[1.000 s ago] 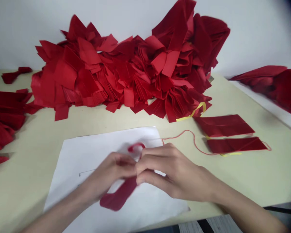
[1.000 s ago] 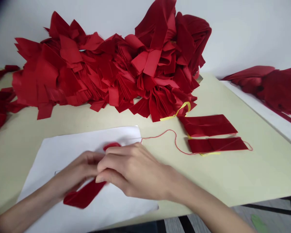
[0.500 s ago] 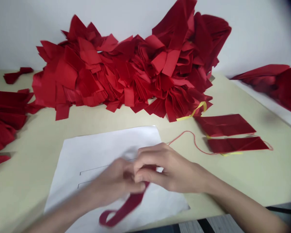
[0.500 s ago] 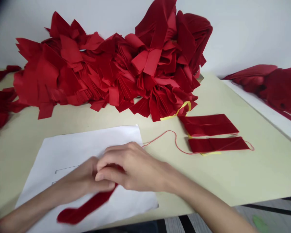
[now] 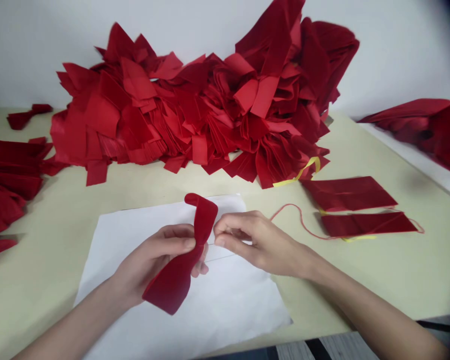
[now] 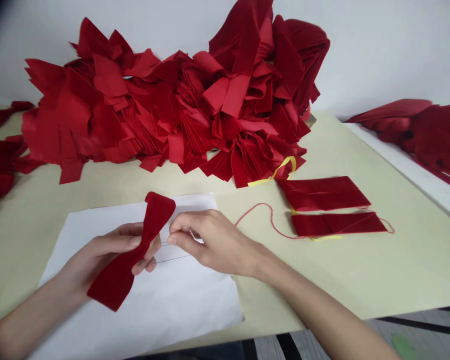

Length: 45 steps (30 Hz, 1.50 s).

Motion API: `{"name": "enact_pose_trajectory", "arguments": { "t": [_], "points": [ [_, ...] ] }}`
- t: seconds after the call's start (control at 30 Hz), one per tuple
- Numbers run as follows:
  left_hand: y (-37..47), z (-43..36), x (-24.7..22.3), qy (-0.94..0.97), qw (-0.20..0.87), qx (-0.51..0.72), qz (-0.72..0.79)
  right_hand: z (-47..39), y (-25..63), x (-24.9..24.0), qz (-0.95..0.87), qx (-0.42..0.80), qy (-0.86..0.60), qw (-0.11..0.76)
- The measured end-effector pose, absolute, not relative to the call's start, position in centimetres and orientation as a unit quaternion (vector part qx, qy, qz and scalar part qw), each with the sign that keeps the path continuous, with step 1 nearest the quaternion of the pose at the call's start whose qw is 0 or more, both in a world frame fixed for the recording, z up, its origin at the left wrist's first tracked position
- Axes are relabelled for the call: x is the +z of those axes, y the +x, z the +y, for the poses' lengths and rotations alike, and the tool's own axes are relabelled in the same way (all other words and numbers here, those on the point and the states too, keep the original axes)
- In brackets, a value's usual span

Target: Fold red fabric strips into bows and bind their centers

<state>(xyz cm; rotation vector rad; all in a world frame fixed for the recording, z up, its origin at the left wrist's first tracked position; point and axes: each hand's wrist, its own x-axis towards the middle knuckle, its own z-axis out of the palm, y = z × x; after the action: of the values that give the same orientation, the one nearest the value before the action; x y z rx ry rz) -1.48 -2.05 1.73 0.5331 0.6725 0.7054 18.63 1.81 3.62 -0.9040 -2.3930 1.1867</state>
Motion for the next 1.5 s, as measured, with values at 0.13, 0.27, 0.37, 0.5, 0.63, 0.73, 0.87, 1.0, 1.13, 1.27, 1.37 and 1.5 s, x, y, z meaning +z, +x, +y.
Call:
{"name": "enact_pose_trajectory", "arguments": {
  "t": [0.13,0.27,0.37,0.5,0.63,0.73,0.87,1.0,1.13,1.27,1.37,1.5],
  "points": [
    [-1.7,-1.9,1.6,0.264,0.826,0.374,0.33,1.5,18.8,4.0,-0.822,0.512,-0.244,0.06],
    [-1.7,-1.8,1.5,0.249,0.81,0.408,0.339,1.7,19.5,4.1,-0.714,0.679,-0.142,0.099],
    [-1.5,-1.9,1.7,0.242,0.806,0.431,0.325,1.8,19.5,3.5,-0.625,0.71,-0.209,0.246],
    [-1.7,-2.1,2.0,0.253,0.757,0.482,0.361,1.4,18.6,2.5,-0.691,0.579,-0.354,0.249],
    [-2.2,-2.2,2.1,0.234,0.739,0.518,0.362,1.2,18.2,2.1,-0.77,0.49,-0.357,0.2],
    [-2.1,-2.4,2.2,0.211,0.788,0.508,0.275,1.6,18.6,2.1,-0.706,0.593,-0.279,0.267],
    [-1.3,-2.8,2.4,0.194,0.838,0.463,0.215,1.5,18.5,2.3,-0.531,0.756,-0.149,0.352],
    [-0.5,-3.2,1.9,0.213,0.854,0.432,0.199,0.9,17.9,2.4,-0.44,0.829,-0.097,0.332],
    [-0.1,-3.4,1.0,0.242,0.866,0.382,0.213,0.9,18.1,2.7,-0.486,0.81,-0.183,0.272],
    [0.3,-3.5,0.6,0.268,0.864,0.363,0.222,1.1,18.5,3.9,-0.567,0.757,-0.244,0.215],
    [0.7,-3.5,0.6,0.301,0.86,0.351,0.216,0.9,18.4,4.8,-0.617,0.721,-0.262,0.179],
    [0.9,-3.5,0.7,0.33,0.848,0.348,0.225,1.2,18.8,5.1,-0.678,0.662,-0.283,0.148]
  ]
}}
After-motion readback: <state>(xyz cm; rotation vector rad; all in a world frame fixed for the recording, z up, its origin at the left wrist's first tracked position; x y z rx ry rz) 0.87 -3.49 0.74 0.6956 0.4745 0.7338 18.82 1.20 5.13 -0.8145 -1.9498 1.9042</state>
